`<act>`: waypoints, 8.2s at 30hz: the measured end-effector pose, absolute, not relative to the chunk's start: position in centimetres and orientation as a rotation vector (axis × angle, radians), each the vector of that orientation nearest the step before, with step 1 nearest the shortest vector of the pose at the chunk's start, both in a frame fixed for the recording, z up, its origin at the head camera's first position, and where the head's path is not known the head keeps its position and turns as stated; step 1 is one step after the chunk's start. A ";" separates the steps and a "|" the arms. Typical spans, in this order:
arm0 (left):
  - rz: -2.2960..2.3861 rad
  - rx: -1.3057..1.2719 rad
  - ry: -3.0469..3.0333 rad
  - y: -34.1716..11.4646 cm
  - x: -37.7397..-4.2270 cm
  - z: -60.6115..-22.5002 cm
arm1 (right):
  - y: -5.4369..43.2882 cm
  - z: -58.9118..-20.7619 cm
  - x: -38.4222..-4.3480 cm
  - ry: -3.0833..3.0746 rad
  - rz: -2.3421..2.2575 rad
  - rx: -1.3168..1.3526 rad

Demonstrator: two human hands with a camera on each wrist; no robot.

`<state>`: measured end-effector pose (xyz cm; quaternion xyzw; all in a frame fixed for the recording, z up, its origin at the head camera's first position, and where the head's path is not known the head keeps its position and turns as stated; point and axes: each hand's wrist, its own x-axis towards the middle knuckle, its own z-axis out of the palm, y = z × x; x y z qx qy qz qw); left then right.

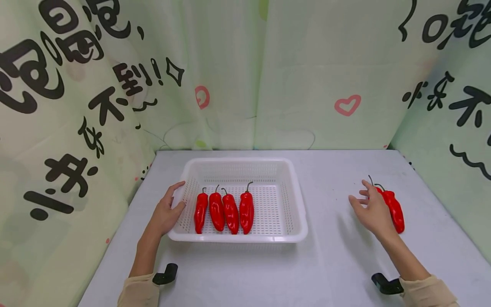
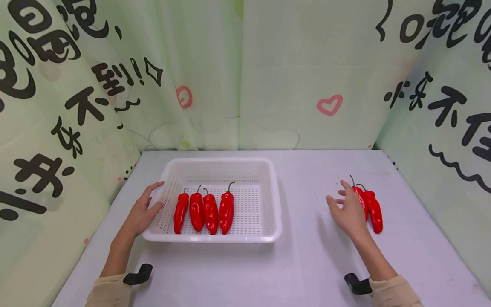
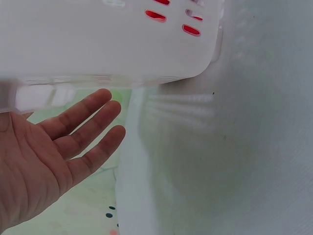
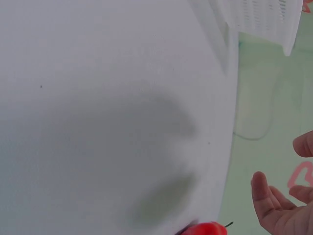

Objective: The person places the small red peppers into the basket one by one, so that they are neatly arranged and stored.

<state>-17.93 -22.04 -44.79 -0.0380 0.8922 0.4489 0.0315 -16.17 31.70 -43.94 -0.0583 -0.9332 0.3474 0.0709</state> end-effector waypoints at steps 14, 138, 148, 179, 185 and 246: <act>1.393 -0.105 2.750 -21.9 -18.1 -44.7 | 33.8 -44.8 -16.1 -2.760 0.893 -0.203; 1.386 -0.127 2.733 -22.0 -17.9 -44.9 | 33.2 -45.1 -16.9 -2.743 0.992 -0.252; 1.374 -0.130 2.740 -22.1 -17.9 -44.9 | 31.9 -44.0 -16.9 -2.707 1.015 -0.188; 1.381 -0.107 2.757 -22.1 -17.8 -44.9 | 27.8 -42.0 -16.2 -2.657 1.211 -0.181; 1.381 -0.113 2.752 -22.1 -17.8 -44.9 | 26.9 -41.8 -16.1 -2.652 1.250 -0.149; 1.384 -0.137 2.726 -22.1 -17.8 -44.7 | 15.0 -40.7 -16.3 -2.652 1.543 0.085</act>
